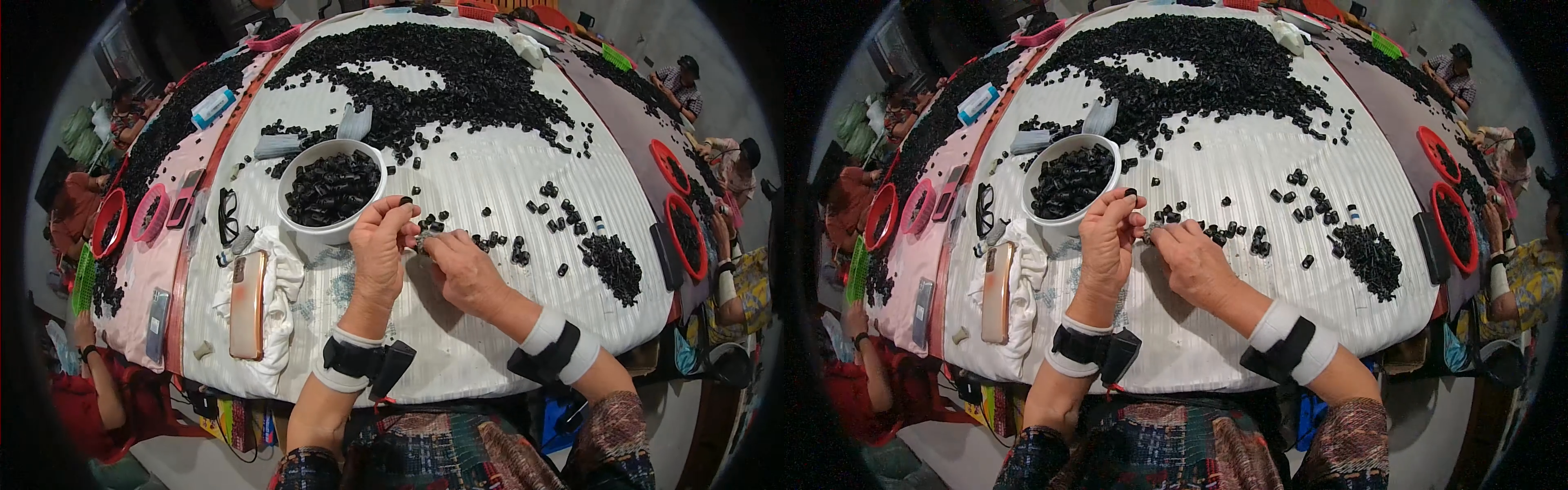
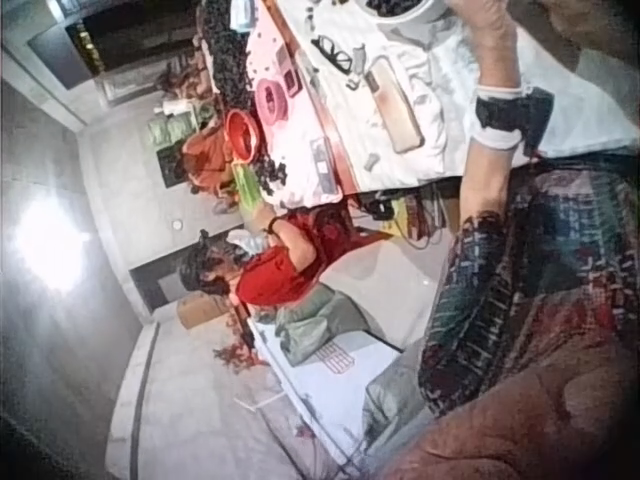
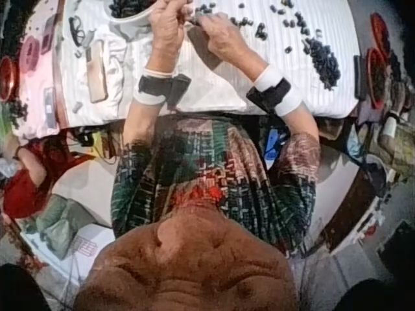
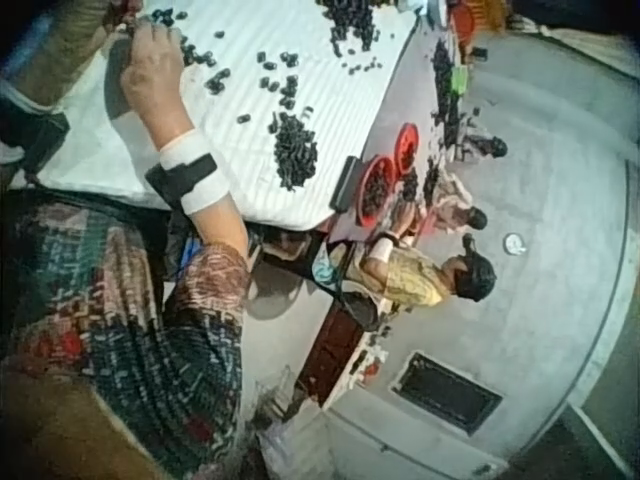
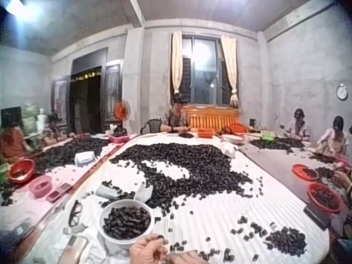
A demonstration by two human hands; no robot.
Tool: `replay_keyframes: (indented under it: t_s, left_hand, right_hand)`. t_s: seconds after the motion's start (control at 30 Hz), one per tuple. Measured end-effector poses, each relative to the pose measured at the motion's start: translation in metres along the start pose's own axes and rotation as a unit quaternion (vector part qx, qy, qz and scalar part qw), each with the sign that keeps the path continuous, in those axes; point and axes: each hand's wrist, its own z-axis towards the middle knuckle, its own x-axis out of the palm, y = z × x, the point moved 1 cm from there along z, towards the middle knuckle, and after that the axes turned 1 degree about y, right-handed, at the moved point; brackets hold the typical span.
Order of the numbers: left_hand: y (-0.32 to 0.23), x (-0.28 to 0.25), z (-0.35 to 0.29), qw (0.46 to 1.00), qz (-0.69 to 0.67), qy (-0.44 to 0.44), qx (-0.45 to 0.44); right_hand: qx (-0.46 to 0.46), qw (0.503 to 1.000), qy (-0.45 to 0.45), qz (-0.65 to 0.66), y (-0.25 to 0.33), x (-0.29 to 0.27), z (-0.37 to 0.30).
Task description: Manually assembling small black plastic shoe buckle or strap adjusters on a workspace table.
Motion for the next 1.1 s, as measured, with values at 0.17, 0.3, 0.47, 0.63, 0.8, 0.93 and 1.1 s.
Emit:
replay_keyframes:
  t_s: [0.17, 0.3, 0.47, 0.63, 0.8, 0.93, 1.1]
  left_hand:
    - [-0.005, -0.009, -0.007, 0.999, 0.031, -0.016, 0.003]
    - [-0.001, -0.017, -0.014, 0.999, 0.010, -0.001, -0.035]
    - [-0.006, -0.013, -0.021, 0.998, -0.012, 0.017, -0.060]
    - [-0.011, -0.009, -0.029, 0.995, -0.015, 0.054, -0.079]
    - [-0.014, -0.005, -0.035, 0.994, 0.021, 0.070, -0.085]
    - [-0.016, -0.003, -0.035, 0.994, -0.008, 0.087, -0.066]
    - [-0.016, -0.004, -0.037, 0.995, -0.008, 0.073, -0.066]
  right_hand:
    - [-0.018, 0.998, 0.052, -0.005, 0.000, 0.008, 0.002]
    - [-0.024, 0.996, 0.085, -0.026, -0.008, -0.015, -0.015]
    - [0.025, 0.999, -0.014, -0.025, -0.010, -0.052, -0.028]
    - [0.077, 0.997, -0.001, -0.021, -0.010, -0.063, -0.035]
    - [0.038, 0.999, 0.029, 0.013, 0.008, -0.048, -0.030]
    - [-0.007, 0.997, 0.055, -0.045, 0.012, -0.029, -0.025]
    - [-0.051, 0.988, 0.067, -0.132, 0.007, -0.019, -0.031]
